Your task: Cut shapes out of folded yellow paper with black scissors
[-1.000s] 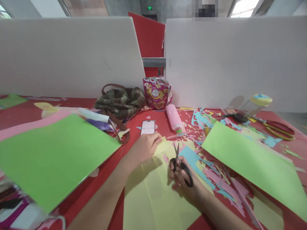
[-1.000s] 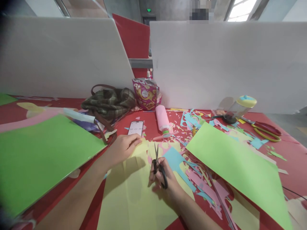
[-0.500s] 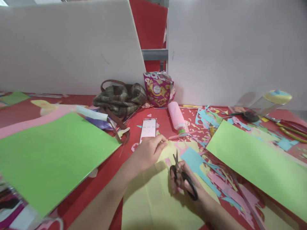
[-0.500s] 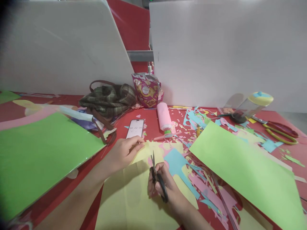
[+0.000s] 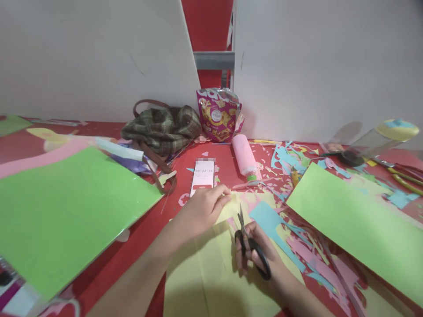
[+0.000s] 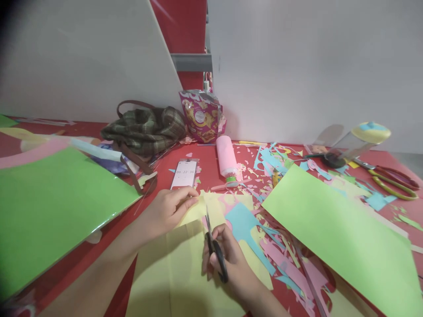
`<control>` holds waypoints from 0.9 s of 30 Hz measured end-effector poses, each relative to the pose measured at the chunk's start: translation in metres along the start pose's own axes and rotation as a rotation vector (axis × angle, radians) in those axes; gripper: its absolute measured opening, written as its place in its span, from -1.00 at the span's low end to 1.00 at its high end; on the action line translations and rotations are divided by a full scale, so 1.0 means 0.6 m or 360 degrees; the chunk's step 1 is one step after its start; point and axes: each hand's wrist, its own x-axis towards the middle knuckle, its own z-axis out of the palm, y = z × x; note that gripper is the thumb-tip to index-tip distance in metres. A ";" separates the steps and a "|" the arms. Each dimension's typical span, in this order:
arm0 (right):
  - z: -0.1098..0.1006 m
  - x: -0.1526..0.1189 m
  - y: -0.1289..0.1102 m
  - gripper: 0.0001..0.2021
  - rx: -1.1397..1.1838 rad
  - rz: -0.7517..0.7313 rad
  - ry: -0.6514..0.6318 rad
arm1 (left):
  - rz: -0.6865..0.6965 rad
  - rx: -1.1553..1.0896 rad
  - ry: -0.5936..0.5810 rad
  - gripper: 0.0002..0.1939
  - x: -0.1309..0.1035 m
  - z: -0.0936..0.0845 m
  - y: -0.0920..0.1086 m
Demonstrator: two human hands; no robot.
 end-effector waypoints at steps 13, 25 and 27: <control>-0.007 0.001 0.014 -0.66 0.0054 -0.0024 0.0021 | 0.0025 0.0006 -0.0058 -0.81 -0.002 0.003 0.000; -0.004 0.003 0.016 -0.64 0.0078 0.0021 0.0133 | -0.0014 0.0000 -0.0059 -0.81 0.000 -0.001 0.001; -0.005 0.004 0.017 -0.65 0.0093 0.0022 0.0135 | -0.0019 0.0003 -0.0066 -0.82 -0.001 -0.001 0.000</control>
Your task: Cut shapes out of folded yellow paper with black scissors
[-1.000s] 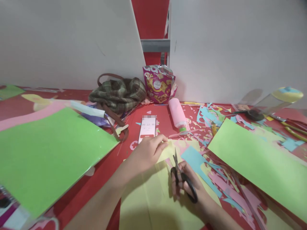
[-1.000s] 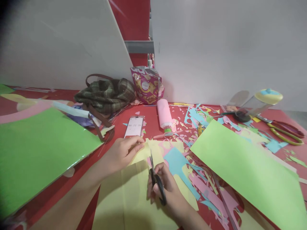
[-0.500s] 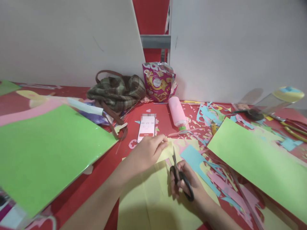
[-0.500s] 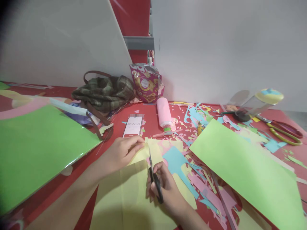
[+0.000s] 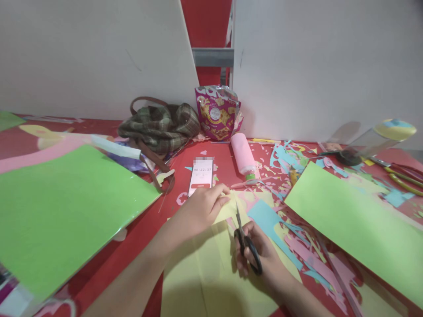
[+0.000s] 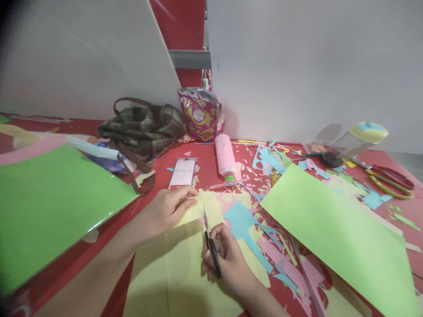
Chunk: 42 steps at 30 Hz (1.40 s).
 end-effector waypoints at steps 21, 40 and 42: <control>0.006 0.002 -0.002 -0.67 -0.0075 -0.0005 0.0117 | -0.0054 0.0063 -0.0046 -0.80 0.001 0.000 -0.005; -0.004 0.003 0.004 -0.66 0.0006 -0.0049 0.0007 | -0.0083 0.0067 -0.0048 -0.77 0.002 -0.002 -0.005; -0.004 0.001 0.002 -0.65 -0.0011 -0.0046 -0.0017 | -0.0084 0.0043 -0.0070 -0.77 0.003 -0.002 -0.004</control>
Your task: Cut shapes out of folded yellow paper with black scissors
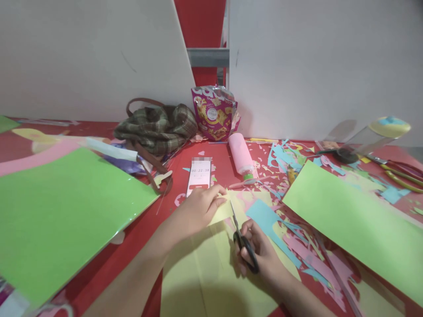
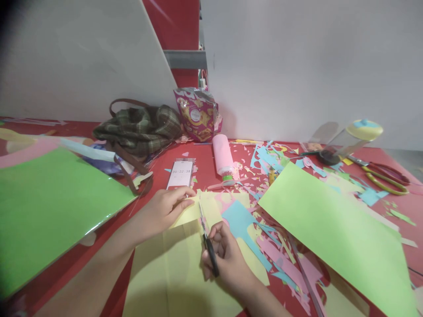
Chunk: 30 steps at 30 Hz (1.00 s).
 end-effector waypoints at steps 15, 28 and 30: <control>0.002 -0.004 -0.011 -0.61 -0.0081 0.0019 -0.0054 | 0.0014 -0.0037 -0.0079 -0.77 -0.003 -0.001 0.008; 0.001 0.000 -0.010 -0.62 -0.0079 0.0032 -0.0041 | 0.0001 -0.0041 -0.0153 -0.70 -0.007 0.008 0.011; 0.001 0.000 -0.011 -0.63 -0.0091 0.0033 -0.0035 | 0.0003 -0.0035 -0.0155 -0.69 -0.007 0.009 0.012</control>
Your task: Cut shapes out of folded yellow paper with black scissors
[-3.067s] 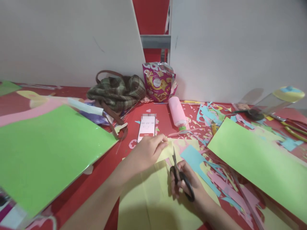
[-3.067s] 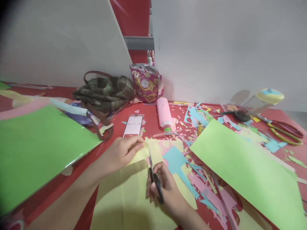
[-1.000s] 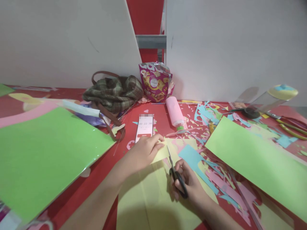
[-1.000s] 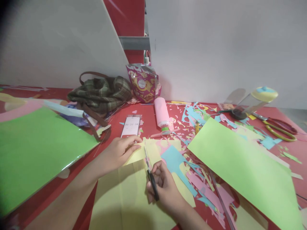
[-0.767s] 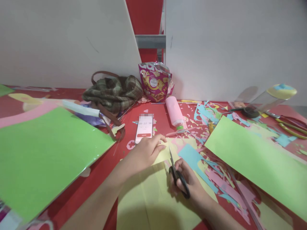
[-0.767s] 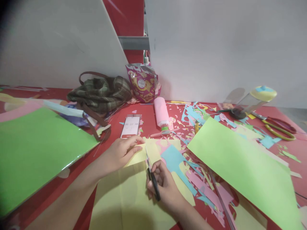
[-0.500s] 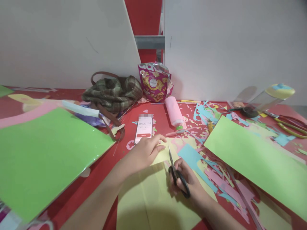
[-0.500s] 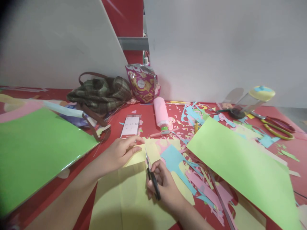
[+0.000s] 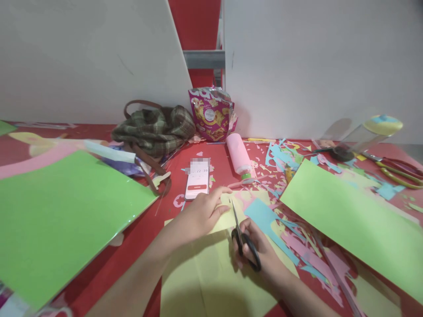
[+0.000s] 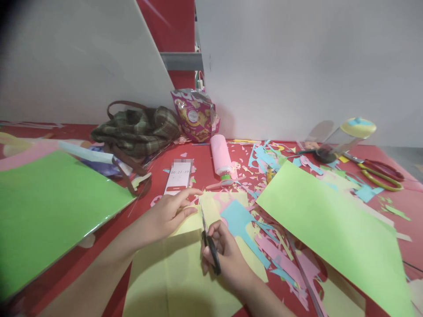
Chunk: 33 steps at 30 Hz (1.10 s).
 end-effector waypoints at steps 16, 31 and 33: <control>0.003 0.001 0.005 -0.67 0.0010 -0.0021 0.0066 | -0.0008 0.0014 -0.0026 -0.69 0.002 0.002 0.001; -0.002 0.008 -0.002 -0.61 0.0166 -0.0204 0.0075 | 0.0012 0.0050 0.0059 -0.76 0.000 0.003 0.007; -0.003 0.007 -0.002 -0.63 0.0147 -0.0245 0.0088 | 0.0013 0.0028 0.0100 -0.79 -0.001 0.001 0.007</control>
